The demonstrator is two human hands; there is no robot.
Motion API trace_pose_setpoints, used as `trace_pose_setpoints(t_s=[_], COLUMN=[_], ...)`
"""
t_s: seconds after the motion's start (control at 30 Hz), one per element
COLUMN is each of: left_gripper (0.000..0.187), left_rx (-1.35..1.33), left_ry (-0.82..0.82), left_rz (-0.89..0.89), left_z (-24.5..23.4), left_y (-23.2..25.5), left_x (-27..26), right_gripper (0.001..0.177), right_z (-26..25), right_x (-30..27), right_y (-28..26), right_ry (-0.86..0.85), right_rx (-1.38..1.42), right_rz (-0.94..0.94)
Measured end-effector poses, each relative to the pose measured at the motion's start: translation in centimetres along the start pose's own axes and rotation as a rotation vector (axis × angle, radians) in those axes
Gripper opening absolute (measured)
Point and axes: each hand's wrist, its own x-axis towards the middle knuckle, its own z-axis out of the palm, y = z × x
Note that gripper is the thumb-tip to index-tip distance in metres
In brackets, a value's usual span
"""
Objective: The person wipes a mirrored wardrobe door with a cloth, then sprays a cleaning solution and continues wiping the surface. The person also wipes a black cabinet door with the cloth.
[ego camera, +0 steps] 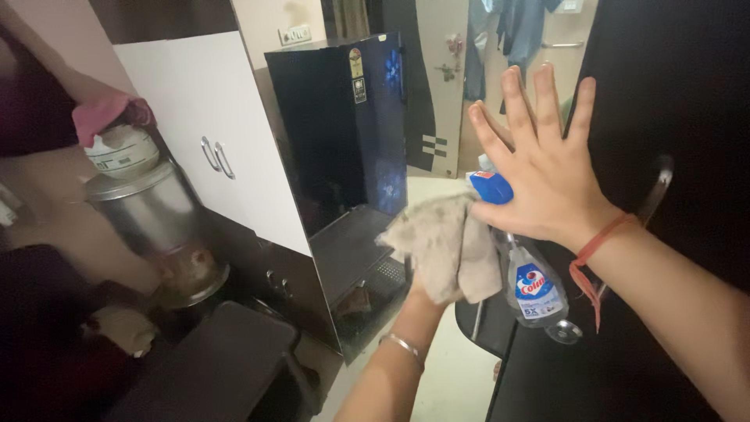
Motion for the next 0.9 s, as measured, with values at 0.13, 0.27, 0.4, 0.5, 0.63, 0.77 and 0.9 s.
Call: trace_pose_setpoints(t_s=[0.13,0.27,0.4,0.5,0.63,0.77,0.9], left_gripper=[0.046,0.046,0.047,0.048,0.049,0.053,0.054], left_rx=[0.008,0.040,0.062,0.104,0.170,0.087,0.006], left_ry=[-0.008,-0.057,-0.047,-0.088,-0.208,-0.146,0.263], left_rz=[-0.018,-0.090,-0.116,-0.239,-0.549,-0.404,-0.012], left_z=[0.2,2.6,4.5,4.4,3.4,3.1,3.0], left_y=[-0.2,-0.9,-2.9,-5.1,-5.7,-3.6,-2.1], left_x=[-1.5,-7.7,-8.4,-5.3,-4.6,-6.0,-6.5], right_gripper=[0.112,0.111,0.110,0.109,0.108,0.107,0.106], right_z=[0.1,0.0,0.2,0.2,0.2,0.1,0.1], right_x=[0.1,0.0,0.1,0.1,0.1,0.2,0.1], right_y=[0.0,-0.2,-0.1,-0.3,-0.3,-0.4,-0.4], right_ry=[-0.013,-0.018,-0.009,-0.010,-0.036,0.023,0.044], right_rx=[0.009,-0.012,-0.026,-0.059,-0.159,-0.043,-0.027], right_rz=[0.003,0.015,0.011,0.017,-0.001,-0.010,-0.017])
